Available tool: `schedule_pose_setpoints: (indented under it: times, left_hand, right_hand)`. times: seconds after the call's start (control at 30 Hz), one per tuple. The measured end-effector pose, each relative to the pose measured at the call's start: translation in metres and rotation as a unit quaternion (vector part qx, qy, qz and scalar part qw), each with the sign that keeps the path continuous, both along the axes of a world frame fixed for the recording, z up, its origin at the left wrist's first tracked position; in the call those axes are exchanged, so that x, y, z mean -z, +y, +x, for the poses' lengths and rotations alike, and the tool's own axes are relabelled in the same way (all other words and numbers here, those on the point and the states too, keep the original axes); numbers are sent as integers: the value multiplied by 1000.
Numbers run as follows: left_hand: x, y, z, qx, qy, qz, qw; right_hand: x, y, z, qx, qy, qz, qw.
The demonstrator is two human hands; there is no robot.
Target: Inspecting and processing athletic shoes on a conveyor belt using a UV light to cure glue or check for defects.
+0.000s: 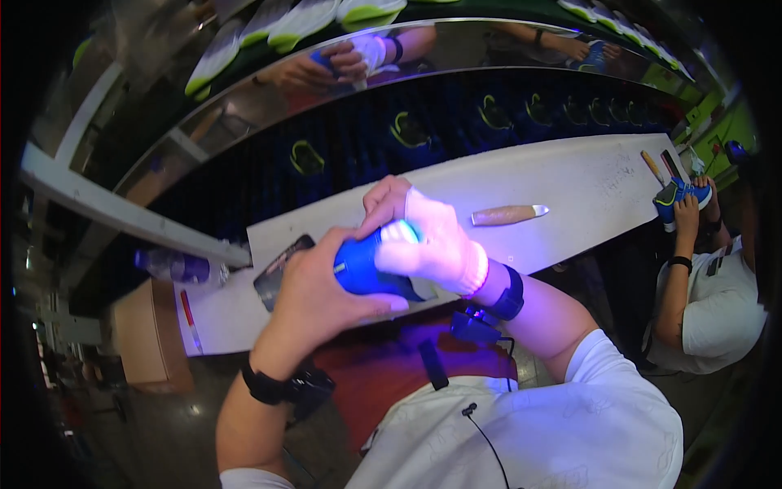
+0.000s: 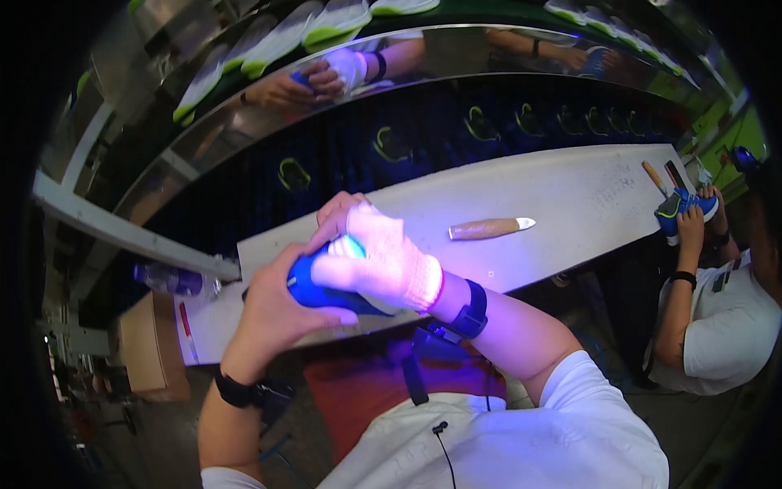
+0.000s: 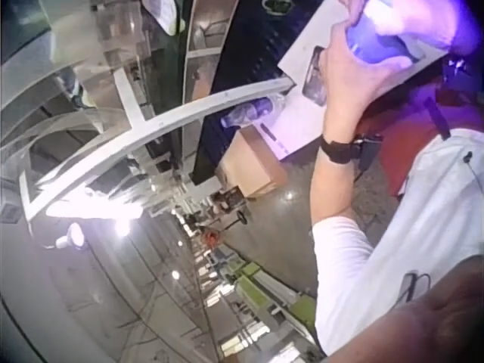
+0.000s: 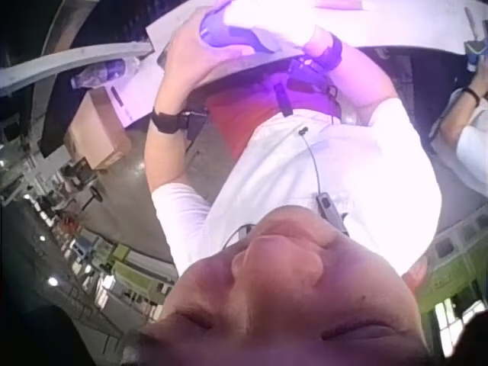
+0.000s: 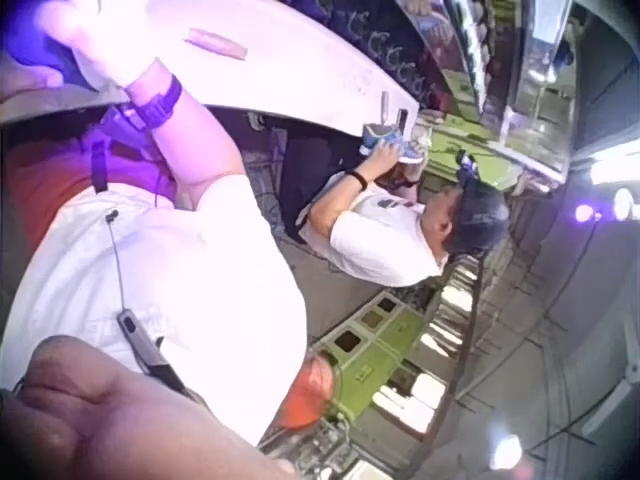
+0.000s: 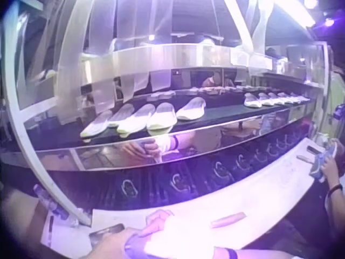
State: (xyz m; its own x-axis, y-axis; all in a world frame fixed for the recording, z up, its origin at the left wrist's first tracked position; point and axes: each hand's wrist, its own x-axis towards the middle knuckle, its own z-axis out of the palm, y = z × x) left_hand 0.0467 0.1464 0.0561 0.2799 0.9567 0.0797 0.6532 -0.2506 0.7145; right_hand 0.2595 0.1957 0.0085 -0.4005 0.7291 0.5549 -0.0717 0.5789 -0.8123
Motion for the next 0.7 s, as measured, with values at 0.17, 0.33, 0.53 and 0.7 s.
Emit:
schedule_pose_setpoints:
  times: [0.17,0.33,0.53,0.7]
  left_hand:
    - [9,-1,-24,-16,-48,-64,997]
    - [20,-23,-21,-108,-68,-86,988]
    - [5,-11,-11,-124,-20,-104,987]
    - [-19,20,24,-60,130,-62,988]
  right_hand:
    - [18,15,-32,-211,495,-269,799]
    - [12,23,-54,-227,452,-402,763]
    - [-6,22,-48,-226,118,-292,922]
    - [-9,43,-19,-141,82,-143,976]
